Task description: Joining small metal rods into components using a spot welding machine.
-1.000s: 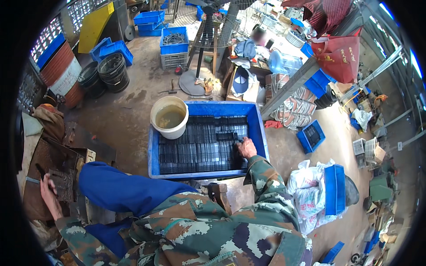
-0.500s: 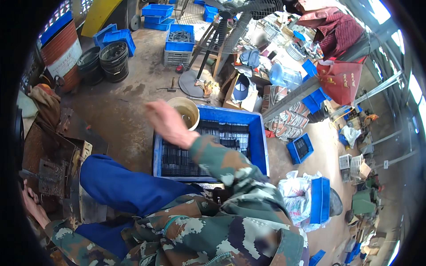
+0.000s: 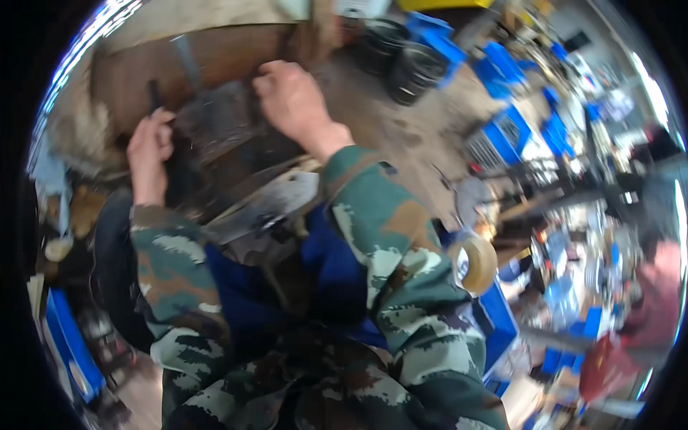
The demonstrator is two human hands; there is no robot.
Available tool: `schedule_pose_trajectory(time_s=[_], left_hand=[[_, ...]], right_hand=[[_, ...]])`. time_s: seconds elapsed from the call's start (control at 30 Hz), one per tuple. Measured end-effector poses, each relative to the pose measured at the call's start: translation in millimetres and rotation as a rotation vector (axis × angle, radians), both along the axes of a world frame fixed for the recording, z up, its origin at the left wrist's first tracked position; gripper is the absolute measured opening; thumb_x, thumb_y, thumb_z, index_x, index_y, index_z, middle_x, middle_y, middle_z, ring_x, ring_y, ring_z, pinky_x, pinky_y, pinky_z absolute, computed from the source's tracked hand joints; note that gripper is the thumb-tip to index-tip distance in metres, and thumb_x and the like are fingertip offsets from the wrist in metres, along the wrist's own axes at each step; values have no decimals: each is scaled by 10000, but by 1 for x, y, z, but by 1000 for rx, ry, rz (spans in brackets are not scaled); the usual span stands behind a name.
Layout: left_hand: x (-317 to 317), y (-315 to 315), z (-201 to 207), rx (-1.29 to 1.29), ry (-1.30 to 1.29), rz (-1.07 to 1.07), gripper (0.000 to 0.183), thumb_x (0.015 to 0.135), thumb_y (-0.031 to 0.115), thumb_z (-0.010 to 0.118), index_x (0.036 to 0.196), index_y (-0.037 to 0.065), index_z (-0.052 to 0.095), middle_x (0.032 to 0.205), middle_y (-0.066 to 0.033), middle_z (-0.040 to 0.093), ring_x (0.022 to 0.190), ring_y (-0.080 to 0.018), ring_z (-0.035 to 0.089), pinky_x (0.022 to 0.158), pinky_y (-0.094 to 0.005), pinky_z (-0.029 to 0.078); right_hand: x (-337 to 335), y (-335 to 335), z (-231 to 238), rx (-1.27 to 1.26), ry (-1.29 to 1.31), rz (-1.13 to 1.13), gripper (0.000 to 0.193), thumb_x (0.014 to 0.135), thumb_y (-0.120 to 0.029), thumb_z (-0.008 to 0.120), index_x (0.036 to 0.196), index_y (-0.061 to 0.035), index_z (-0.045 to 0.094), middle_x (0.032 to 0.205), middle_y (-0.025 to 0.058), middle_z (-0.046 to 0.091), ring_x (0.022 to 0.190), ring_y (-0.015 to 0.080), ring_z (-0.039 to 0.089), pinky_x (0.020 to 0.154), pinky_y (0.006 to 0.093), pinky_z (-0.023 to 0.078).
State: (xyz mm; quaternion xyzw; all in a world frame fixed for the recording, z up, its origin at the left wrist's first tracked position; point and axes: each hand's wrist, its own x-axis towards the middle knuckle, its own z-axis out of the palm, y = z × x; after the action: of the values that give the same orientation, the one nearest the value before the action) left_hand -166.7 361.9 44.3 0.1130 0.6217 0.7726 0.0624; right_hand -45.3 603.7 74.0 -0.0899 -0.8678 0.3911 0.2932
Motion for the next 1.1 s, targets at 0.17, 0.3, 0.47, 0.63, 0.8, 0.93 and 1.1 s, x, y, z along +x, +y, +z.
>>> schedule_pose_trajectory(time_s=[0.17, 0.3, 0.47, 0.63, 0.8, 0.93, 1.1], left_hand=[[-2, 5, 11, -32, -100, 108, 188, 949, 241, 641, 846, 85, 667, 618, 86, 456, 505, 1, 352, 447, -190, 238], [5, 13, 4, -19, -121, 76, 217, 949, 245, 640, 835, 62, 662, 620, 78, 451, 529, -16, 349, 471, -205, 249], [-3, 18, 0, 17, -143, 135, 162, 949, 208, 619, 894, 67, 676, 646, 100, 453, 535, 8, 348, 469, -171, 239], [-4, 28, -20, -53, 35, 129, 127, 917, 157, 603, 905, 71, 696, 687, 80, 503, 580, -12, 398, 515, -198, 300], [-13, 33, -29, -118, 113, 207, 175, 883, 175, 617, 885, 10, 676, 622, 25, 526, 569, -58, 452, 511, -257, 368], [-8, 34, -21, -171, 90, 209, 266, 838, 222, 566, 847, -29, 656, 763, -260, 646, 764, -436, 638, 718, -477, 509], [3, 37, -11, -210, 117, 268, 259, 842, 211, 577, 827, -38, 649, 669, -232, 611, 623, -352, 624, 632, -423, 499]], right_hand=[[-79, -19, -17, -246, -214, 68, 491, 938, -312, 631, 1251, 61, 568, 1087, 206, 681, 696, 229, 700, 724, 349, 549], [-99, -37, -34, -170, -222, 79, 528, 929, -319, 649, 1269, 71, 547, 1117, 216, 671, 680, 236, 699, 700, 346, 555], [-139, -57, -41, -222, -117, 189, 395, 921, -323, 663, 1083, 32, 605, 899, 194, 696, 670, 249, 700, 655, 382, 548], [-148, -57, -47, -109, -54, 149, 262, 927, -258, 654, 909, -6, 584, 676, 134, 648, 613, 210, 679, 592, 375, 527], [-150, -54, -46, -108, -106, 182, 227, 950, -228, 621, 1012, -10, 631, 695, 86, 651, 564, 137, 620, 535, 297, 490], [-151, -56, -45, -102, -146, 179, 245, 977, -249, 599, 1013, -11, 641, 650, 62, 644, 555, 119, 601, 536, 274, 476], [-149, -50, -44, 20, -73, 167, 232, 993, -208, 569, 1057, 12, 603, 683, 65, 642, 584, 120, 611, 560, 268, 497]])
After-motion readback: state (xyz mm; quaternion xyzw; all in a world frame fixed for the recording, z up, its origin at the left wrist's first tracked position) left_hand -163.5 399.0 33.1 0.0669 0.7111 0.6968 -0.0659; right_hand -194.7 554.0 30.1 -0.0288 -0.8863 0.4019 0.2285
